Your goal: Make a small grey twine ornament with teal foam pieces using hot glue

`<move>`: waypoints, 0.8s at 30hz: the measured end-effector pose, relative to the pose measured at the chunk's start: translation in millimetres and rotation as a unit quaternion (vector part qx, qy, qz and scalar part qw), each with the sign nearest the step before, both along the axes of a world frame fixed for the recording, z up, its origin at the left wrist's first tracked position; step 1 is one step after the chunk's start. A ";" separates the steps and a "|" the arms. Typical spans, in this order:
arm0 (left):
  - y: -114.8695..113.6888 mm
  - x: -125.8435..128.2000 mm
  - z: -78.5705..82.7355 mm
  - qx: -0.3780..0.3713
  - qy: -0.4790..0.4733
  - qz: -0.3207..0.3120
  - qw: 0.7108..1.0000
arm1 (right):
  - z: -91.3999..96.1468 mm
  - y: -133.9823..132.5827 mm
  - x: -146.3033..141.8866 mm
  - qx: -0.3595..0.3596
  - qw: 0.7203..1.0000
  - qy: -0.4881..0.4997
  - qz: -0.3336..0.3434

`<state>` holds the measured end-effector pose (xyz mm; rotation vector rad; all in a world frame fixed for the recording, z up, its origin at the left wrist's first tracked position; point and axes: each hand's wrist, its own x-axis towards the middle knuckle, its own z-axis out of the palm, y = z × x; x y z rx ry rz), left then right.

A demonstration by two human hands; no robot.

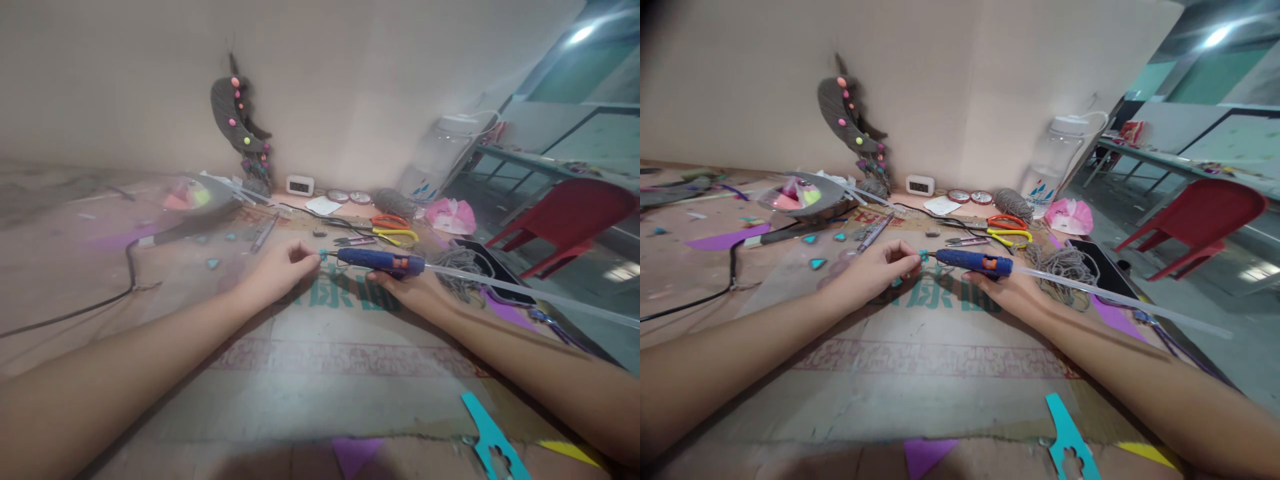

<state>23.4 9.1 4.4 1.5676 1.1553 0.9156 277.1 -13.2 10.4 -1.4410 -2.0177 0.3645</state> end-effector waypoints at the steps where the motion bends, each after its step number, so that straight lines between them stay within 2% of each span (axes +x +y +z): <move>1: 0.1 0.0 0.1 0.003 -0.001 0.000 1.000 | 0.1 -0.1 -0.1 -0.003 1.000 0.003 0.000; 10: -0.2 -0.2 1.1 0.000 -0.005 -0.001 1.000 | -3.9 1.9 1.7 -0.002 0.999 0.031 0.011; 24: 0.4 -0.4 -1.6 -0.004 -0.004 -0.009 1.000 | 0.4 1.2 -1.9 0.017 0.997 0.062 0.029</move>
